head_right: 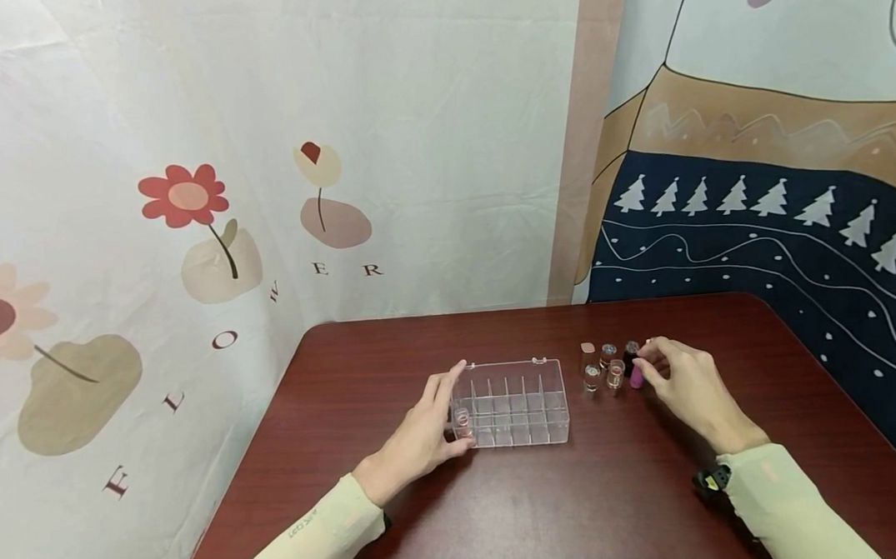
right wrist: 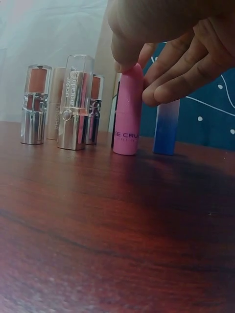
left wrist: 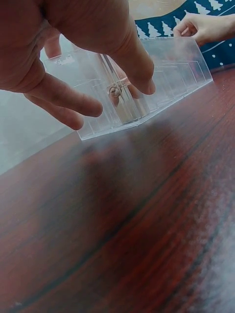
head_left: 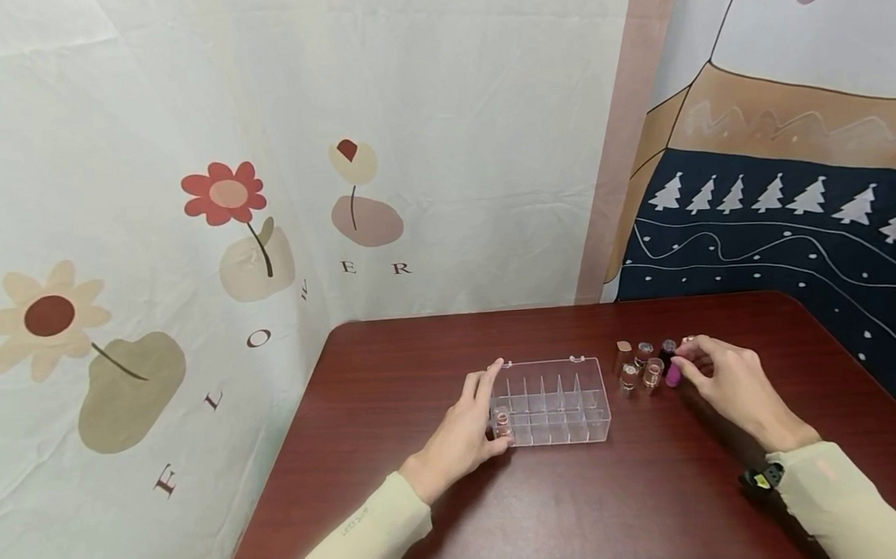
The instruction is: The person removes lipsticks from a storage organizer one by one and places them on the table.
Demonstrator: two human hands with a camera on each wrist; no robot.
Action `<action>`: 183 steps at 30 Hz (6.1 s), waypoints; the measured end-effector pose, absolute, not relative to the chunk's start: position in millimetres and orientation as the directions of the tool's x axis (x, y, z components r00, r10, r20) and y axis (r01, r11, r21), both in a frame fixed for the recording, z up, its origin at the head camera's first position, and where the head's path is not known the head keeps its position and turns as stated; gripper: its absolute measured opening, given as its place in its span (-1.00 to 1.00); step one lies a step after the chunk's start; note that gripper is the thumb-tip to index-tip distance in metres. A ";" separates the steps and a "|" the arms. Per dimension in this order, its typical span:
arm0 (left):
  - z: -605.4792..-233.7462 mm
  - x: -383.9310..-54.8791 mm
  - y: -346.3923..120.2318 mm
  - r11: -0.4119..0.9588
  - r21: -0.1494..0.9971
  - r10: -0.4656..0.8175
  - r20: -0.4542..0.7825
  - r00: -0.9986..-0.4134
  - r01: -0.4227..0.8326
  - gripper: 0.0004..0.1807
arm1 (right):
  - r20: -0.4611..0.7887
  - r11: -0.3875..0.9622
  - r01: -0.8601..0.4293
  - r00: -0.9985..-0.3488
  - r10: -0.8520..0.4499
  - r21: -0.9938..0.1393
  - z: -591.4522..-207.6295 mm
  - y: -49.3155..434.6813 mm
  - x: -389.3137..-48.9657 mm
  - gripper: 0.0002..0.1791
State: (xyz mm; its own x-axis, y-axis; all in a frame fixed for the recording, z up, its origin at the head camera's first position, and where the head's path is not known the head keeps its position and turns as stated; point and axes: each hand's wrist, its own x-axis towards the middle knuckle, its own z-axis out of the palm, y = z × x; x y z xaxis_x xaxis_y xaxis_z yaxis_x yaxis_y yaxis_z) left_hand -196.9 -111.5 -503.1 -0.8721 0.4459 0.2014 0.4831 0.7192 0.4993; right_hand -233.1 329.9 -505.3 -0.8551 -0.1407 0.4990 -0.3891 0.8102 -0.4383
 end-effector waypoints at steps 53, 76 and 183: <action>-498.1 -202.4 -120.7 0.694 0.541 0.480 0.146 -0.865 0.476 0.41 | 0.679 0.674 -0.677 -0.645 -0.352 -0.294 -485.6 217.0 -215.7 -0.60; -499.3 -203.2 -124.4 0.643 0.569 0.529 0.155 -0.834 0.513 0.46 | 0.588 0.555 -0.784 -0.596 -0.548 -0.278 -496.7 153.7 -213.2 -0.61; -502.3 -200.6 -120.3 0.668 0.552 0.507 0.151 -0.848 0.498 0.47 | 0.747 0.498 -0.798 -0.550 -0.373 -0.339 -465.8 185.5 -215.8 -0.61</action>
State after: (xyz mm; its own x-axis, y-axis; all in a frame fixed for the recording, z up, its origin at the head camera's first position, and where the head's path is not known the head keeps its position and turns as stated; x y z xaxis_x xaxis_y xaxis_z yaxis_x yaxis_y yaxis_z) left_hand -200.6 -120.3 -502.3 -0.8483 0.5075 0.1514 0.4984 0.6684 0.5521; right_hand -215.8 185.5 -465.8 -0.5505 -0.3730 0.7469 -0.7978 0.4984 -0.3391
